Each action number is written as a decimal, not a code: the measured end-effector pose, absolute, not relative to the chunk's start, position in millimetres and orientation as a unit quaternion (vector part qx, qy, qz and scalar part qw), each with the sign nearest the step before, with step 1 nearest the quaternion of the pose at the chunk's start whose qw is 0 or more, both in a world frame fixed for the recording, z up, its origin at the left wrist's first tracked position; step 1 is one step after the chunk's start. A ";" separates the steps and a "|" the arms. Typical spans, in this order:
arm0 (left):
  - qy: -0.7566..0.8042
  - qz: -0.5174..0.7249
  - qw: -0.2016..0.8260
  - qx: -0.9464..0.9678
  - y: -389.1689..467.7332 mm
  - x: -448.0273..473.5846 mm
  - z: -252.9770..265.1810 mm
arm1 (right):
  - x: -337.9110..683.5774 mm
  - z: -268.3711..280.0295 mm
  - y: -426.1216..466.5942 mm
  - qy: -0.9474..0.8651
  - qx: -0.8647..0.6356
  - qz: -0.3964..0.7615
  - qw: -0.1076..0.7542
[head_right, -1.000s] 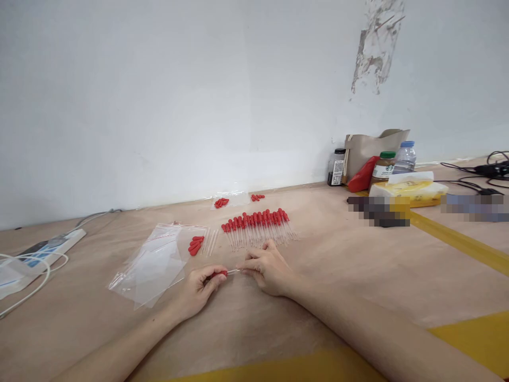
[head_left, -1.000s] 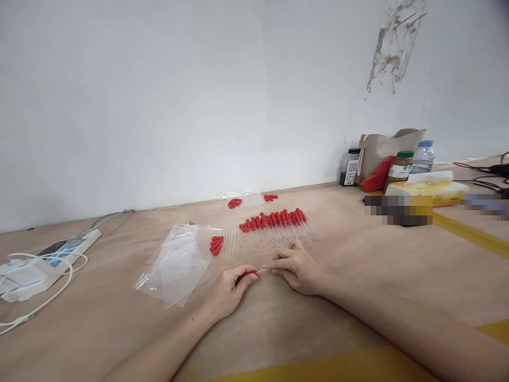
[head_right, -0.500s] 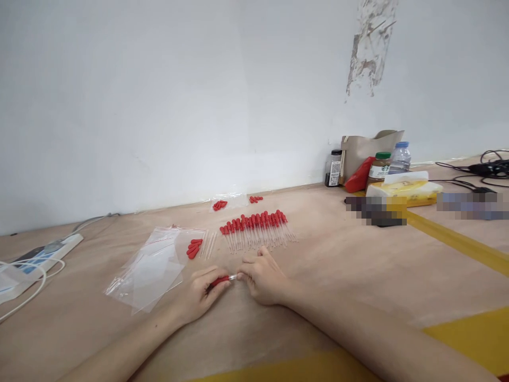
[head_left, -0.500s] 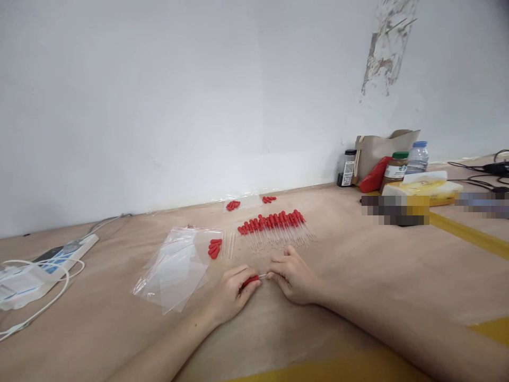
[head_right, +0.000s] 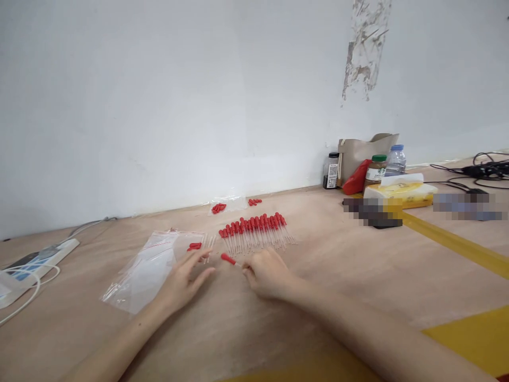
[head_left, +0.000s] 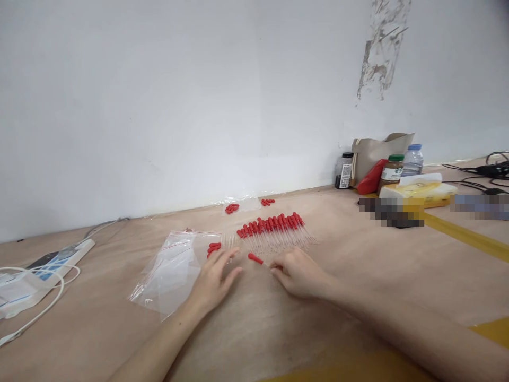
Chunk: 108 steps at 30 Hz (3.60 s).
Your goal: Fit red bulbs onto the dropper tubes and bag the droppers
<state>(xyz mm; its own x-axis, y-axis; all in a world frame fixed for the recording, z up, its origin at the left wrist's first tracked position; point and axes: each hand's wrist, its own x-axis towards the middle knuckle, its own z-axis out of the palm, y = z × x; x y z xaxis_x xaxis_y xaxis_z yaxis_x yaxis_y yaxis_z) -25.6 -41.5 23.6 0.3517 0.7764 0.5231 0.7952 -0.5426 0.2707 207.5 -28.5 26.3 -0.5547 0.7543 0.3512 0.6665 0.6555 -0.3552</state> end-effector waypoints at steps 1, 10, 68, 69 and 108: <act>-0.510 -0.314 0.032 -0.800 -38.0 -33.4 25.0 | 208.1 27.6 -21.6 -0.856 -0.435 0.124 0.251; -0.672 -0.252 0.035 -0.696 -20.8 -82.0 25.9 | 163.8 33.6 47.1 -0.721 -0.623 0.118 0.280; -0.503 -0.370 -0.206 -0.753 -54.1 7.0 1.0 | 218.8 5.9 -27.4 -0.867 -0.321 0.120 0.361; -0.502 -0.368 -0.208 -0.754 -54.2 6.5 0.6 | 217.8 5.4 -28.2 -0.867 -0.319 0.125 0.362; -0.371 -0.265 -0.047 -0.889 -54.5 2.9 13.3 | 198.7 6.4 -32.7 -0.906 -0.325 0.069 0.263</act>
<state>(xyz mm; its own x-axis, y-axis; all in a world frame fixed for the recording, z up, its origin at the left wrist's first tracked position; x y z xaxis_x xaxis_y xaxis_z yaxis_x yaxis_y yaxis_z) 2.9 -54.5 13.3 0.5847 0.6843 0.4357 0.6340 -0.7206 0.2808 198.7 -32.7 6.4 -0.6507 0.6246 0.4319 0.5519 0.7796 -0.2959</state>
